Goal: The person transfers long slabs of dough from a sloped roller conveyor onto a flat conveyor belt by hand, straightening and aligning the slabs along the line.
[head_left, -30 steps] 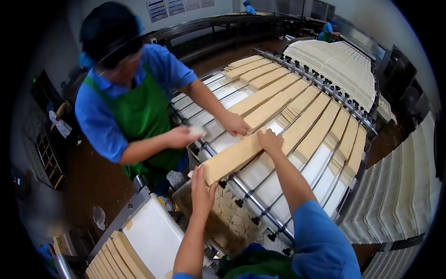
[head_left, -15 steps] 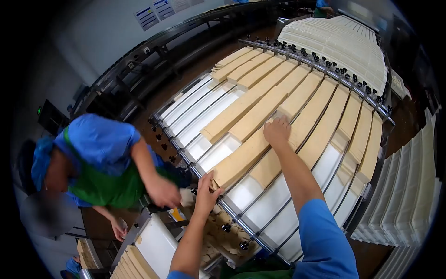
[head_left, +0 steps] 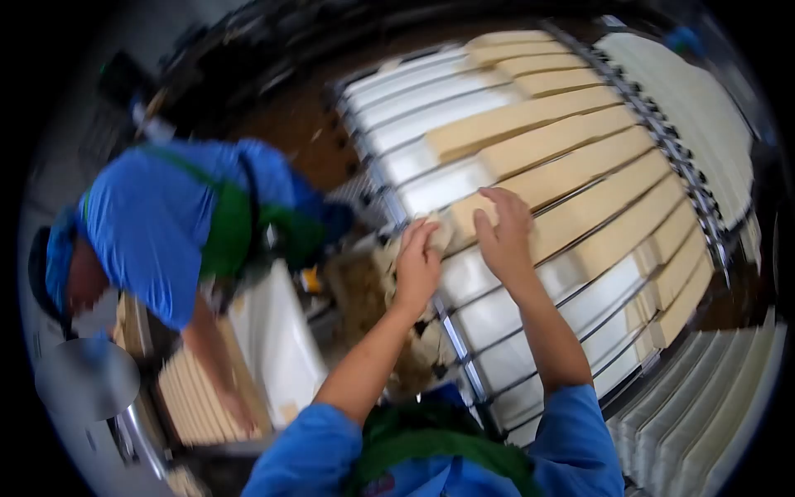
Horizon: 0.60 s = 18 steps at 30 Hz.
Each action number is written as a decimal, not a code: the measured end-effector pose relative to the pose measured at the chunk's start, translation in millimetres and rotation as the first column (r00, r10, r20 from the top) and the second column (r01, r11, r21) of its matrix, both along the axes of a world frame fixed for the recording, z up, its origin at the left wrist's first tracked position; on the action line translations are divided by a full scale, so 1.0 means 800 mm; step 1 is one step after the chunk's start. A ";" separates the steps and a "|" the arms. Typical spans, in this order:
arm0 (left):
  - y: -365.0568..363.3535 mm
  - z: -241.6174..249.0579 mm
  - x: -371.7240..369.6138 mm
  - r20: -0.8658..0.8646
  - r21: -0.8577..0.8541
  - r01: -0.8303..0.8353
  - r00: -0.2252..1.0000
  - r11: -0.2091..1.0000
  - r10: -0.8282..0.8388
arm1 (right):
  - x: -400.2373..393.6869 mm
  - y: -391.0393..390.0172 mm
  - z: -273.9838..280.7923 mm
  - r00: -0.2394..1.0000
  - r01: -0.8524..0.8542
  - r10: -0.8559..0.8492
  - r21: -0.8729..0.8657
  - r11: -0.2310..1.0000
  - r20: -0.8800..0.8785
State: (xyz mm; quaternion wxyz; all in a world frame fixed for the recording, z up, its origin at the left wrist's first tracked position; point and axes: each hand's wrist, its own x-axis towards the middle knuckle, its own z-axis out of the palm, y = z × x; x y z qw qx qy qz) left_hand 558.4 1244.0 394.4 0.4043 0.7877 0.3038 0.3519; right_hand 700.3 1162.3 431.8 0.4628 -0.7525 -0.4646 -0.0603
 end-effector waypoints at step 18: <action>-0.133 -0.018 -0.441 -0.123 0.105 -0.670 0.725 0.735 0.678 | -0.454 -0.075 0.174 -0.834 -0.112 0.528 0.890 -0.443 0.158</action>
